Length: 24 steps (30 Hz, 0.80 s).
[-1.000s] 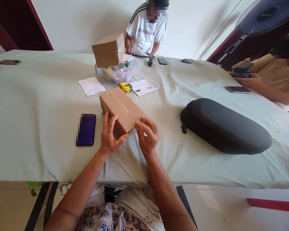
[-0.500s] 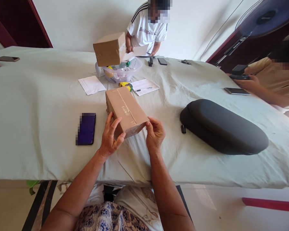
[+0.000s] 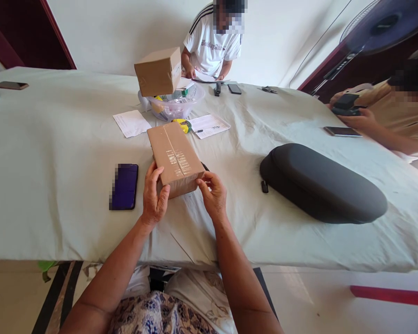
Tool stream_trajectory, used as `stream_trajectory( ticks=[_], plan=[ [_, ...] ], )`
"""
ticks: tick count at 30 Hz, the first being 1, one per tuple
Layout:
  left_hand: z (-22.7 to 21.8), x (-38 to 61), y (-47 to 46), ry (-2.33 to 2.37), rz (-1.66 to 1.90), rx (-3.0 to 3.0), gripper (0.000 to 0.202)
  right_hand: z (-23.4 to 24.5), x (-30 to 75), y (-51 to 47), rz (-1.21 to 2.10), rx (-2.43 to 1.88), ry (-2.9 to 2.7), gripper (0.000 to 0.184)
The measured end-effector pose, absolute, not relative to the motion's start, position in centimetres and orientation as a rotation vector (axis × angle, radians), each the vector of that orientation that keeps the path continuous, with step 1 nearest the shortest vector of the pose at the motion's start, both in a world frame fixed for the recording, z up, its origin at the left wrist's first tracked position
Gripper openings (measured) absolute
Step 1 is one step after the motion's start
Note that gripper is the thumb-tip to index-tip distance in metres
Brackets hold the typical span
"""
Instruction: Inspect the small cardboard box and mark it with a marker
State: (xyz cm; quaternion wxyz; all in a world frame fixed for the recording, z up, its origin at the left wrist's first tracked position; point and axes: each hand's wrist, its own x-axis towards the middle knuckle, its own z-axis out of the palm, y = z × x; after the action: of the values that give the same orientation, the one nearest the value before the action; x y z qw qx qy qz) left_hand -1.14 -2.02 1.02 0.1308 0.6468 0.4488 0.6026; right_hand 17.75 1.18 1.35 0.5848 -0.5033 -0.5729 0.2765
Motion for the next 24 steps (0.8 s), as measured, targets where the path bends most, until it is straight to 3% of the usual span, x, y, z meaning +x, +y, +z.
stream_trajectory(
  ticks=[6,15,24],
  plan=[
    [1.1,-1.3,-1.9,1.341,1.856,1.724,0.05,1.5,17.8,1.2,0.679,-1.231,-1.489,0.021],
    [1.5,-1.8,-1.5,1.328,2.042,1.376,0.052,0.6,18.2,1.5,0.788,-1.308,-1.498,0.042],
    [0.9,-1.7,-1.6,1.186,1.827,1.184,0.056,0.6,18.2,1.5,0.699,-1.177,-1.264,0.037]
  ],
)
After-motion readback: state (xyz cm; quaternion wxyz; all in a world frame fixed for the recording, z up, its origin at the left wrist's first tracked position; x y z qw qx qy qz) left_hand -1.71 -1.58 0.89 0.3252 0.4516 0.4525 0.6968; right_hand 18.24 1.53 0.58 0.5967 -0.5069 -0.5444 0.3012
